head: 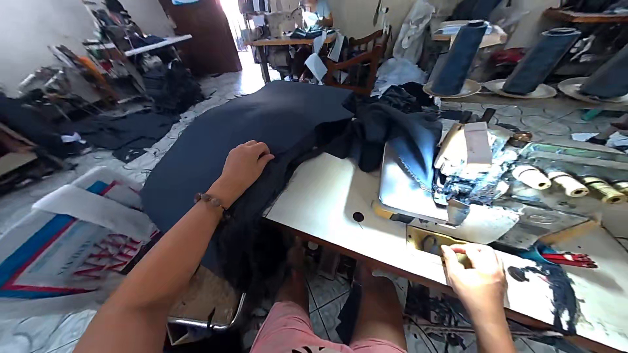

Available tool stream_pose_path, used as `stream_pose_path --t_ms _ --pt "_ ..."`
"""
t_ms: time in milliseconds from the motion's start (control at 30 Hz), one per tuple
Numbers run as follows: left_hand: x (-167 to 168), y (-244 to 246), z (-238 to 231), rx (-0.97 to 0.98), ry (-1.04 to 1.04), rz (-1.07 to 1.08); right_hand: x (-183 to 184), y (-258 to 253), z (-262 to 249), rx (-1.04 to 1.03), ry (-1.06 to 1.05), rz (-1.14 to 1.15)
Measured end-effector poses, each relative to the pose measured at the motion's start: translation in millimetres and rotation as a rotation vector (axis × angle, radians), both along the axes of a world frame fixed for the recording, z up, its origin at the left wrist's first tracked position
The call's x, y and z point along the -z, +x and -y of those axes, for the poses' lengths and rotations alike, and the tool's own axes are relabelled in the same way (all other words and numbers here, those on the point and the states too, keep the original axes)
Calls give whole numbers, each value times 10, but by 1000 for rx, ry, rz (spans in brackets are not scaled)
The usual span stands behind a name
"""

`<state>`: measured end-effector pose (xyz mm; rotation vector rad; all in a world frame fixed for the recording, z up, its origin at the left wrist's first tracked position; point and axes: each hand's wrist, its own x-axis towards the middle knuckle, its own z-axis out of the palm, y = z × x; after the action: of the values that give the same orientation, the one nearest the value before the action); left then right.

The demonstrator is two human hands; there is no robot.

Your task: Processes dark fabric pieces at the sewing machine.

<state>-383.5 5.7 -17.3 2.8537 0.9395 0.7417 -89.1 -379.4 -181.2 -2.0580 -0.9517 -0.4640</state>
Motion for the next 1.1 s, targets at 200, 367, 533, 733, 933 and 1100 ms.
stream_pose_path --t_ms 200,367,533,733,933,1100 --pt "-275 -32 -68 -71 -199 7 -3 -21 1 -1 -33 -16" --pt "-443 51 -110 -255 -216 -17 -56 -138 6 -28 146 -30" --pt "-351 56 607 48 -413 110 -383 -1011 -278 -656 257 -911" --pt "770 -407 2003 341 -990 118 -461 -1301 -879 -893 557 -1579" --pt "1264 -451 2560 862 -834 -365 -342 -1281 -575 -354 450 -1481" --pt "988 624 2012 866 -198 -83 126 -1582 -194 -454 501 -1262"
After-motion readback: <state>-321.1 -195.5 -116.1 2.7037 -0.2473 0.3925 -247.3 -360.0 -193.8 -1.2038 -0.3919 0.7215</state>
